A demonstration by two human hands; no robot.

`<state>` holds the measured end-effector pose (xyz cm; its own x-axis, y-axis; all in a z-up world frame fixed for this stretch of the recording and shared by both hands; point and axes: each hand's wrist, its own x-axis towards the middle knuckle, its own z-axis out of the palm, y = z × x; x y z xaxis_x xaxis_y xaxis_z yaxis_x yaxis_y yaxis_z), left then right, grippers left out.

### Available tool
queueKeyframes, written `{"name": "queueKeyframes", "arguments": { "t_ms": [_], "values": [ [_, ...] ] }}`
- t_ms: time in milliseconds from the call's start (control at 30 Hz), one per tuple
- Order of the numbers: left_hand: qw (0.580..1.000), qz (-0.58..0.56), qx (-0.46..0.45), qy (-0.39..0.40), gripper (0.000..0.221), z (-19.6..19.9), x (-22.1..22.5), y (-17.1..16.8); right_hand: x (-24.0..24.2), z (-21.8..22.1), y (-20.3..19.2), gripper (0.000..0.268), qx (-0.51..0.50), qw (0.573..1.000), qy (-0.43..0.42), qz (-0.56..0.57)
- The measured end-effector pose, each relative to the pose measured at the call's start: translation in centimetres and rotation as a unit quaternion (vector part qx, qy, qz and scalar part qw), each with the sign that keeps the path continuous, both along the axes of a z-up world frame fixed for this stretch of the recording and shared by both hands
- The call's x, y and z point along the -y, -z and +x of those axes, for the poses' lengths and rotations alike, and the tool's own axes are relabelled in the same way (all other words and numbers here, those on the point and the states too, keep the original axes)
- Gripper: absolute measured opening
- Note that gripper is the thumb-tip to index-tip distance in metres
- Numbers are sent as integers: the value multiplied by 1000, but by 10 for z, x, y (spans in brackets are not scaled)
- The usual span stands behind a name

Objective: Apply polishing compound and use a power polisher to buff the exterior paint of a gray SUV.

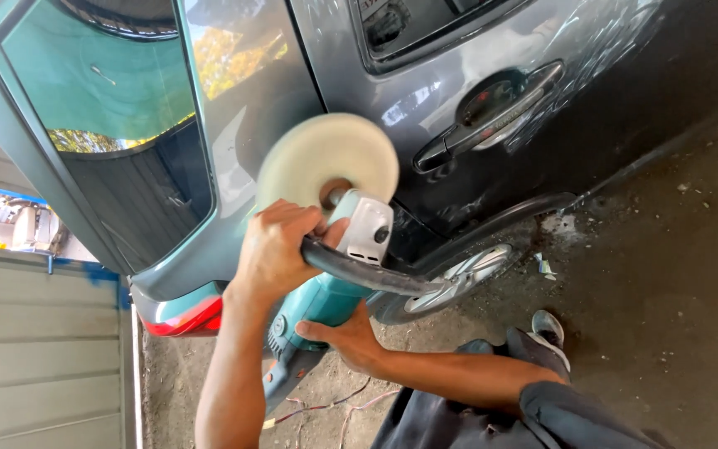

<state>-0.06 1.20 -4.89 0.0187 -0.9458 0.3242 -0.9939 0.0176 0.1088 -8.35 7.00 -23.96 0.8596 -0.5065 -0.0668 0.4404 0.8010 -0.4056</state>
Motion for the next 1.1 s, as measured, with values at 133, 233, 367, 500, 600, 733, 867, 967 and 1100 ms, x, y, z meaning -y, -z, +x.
{"name": "queueKeyframes", "arguments": {
  "t_ms": [133,233,367,500,600,733,867,967,1100],
  "values": [
    [999,-13,31,-6,32,1,1,-28,7,17,-19,71,-27,999,14,-22],
    [996,-8,91,-15,35,4,9,-50,20,33,-33,70,-40,995,7,-92],
    [990,-37,138,6,34,10,20,-77,42,54,-55,57,-13,982,23,-186],
    [985,-50,163,8,35,12,30,-94,61,61,-73,56,30,970,83,-226],
    [981,-50,184,16,37,7,35,-97,60,64,-70,50,32,967,78,-239],
    [985,-43,168,23,36,2,38,-85,53,47,-66,49,42,985,38,-160],
    [991,-31,131,7,35,-2,37,-66,48,23,-54,56,34,992,28,-118],
    [993,-31,110,-16,35,-9,40,-58,53,9,-44,53,33,993,10,-112],
    [995,-56,72,-46,34,-19,44,-51,70,-10,-38,55,44,997,-12,-68]
  ]
}}
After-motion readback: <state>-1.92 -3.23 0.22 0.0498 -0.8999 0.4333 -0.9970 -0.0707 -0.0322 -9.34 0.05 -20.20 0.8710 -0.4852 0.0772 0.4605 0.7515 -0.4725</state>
